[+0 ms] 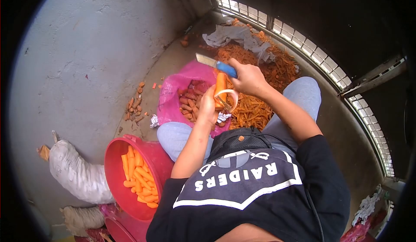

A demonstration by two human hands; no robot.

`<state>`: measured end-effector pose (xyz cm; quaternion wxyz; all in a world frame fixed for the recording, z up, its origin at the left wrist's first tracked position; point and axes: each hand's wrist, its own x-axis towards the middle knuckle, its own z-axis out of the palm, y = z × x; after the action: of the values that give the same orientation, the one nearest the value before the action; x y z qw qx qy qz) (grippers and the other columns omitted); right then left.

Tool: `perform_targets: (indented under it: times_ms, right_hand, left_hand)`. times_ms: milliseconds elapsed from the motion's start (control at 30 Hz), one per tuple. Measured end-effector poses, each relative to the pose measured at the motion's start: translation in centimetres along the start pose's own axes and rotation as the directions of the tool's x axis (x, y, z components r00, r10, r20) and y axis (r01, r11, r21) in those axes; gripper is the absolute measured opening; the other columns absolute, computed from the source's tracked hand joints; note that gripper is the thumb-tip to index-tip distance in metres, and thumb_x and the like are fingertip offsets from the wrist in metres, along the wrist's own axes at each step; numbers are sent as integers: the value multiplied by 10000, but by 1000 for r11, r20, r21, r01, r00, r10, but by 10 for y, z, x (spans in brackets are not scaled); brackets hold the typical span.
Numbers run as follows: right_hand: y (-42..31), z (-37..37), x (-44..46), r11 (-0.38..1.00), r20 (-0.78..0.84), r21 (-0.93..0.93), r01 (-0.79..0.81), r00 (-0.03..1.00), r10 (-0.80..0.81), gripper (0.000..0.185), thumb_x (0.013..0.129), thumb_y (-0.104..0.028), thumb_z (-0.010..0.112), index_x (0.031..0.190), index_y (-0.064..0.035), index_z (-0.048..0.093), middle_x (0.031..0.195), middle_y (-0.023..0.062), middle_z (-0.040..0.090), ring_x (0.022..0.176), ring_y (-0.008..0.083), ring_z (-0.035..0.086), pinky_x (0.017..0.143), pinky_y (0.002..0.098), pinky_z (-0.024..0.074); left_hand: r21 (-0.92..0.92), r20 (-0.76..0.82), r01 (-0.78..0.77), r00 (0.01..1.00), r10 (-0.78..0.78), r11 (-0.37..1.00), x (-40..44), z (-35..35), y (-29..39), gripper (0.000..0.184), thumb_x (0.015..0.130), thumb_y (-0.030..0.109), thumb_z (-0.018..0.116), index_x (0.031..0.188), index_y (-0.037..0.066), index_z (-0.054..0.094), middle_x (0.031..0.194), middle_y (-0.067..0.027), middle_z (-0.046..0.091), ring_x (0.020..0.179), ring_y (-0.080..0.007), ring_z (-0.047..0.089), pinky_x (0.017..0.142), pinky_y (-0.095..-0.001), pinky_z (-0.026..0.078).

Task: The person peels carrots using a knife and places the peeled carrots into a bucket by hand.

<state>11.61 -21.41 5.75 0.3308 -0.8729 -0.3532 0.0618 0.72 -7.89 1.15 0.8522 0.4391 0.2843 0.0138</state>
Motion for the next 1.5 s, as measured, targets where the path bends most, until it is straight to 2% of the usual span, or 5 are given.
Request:
perform_targets:
  times_ms: [267, 600, 767, 1133, 1500]
  right_hand:
    - [59, -36, 61, 944, -238, -212, -251, 950, 199, 283, 814, -223, 596, 1047, -101, 491, 787, 174, 660, 769, 354, 667, 701, 472, 514]
    - [13, -15, 7, 994, -140, 106, 17, 990, -2, 211, 836, -234, 582, 1013, -130, 534, 754, 187, 630, 745, 401, 626, 657, 491, 464]
    - [-8, -6, -4, 993, -102, 63, 100, 990, -93, 272, 799, -234, 585, 1039, -123, 519, 720, 186, 632, 727, 399, 629, 649, 505, 470]
    - [-15, 1, 2, 994, -66, -2, 110, 992, -110, 295, 780, -201, 565, 1053, -109, 498, 716, 194, 638, 713, 408, 634, 658, 509, 488]
    - [24, -39, 48, 977, -182, -54, -205, 964, 193, 215, 839, -167, 537, 1049, -122, 523, 767, 129, 650, 711, 299, 658, 687, 438, 499]
  left_hand:
    - [274, 198, -119, 978, 65, 954, -24, -13, 0, 315, 1002, 296, 418, 1073, 30, 571, 779, -48, 596, 618, -115, 566, 505, -252, 464]
    - [-102, 240, 183, 958, -155, 978, -3, -22, 11, 370, 985, 395, 432, 1059, 56, 560, 809, -74, 625, 583, -169, 600, 400, -271, 455]
    - [-176, 119, 169, 982, -149, 970, 9, -26, 2, 352, 992, 311, 445, 1151, 14, 549, 931, -100, 629, 787, -201, 647, 708, -382, 559]
    - [-152, 129, -2, 991, 22, 988, -3, -20, -3, 334, 1004, 288, 419, 1069, -6, 564, 865, -103, 633, 731, -197, 648, 621, -337, 553]
    - [-123, 278, 154, 954, -115, 980, -22, -20, 18, 388, 989, 376, 443, 1117, 21, 530, 874, -120, 625, 676, -199, 628, 510, -317, 515]
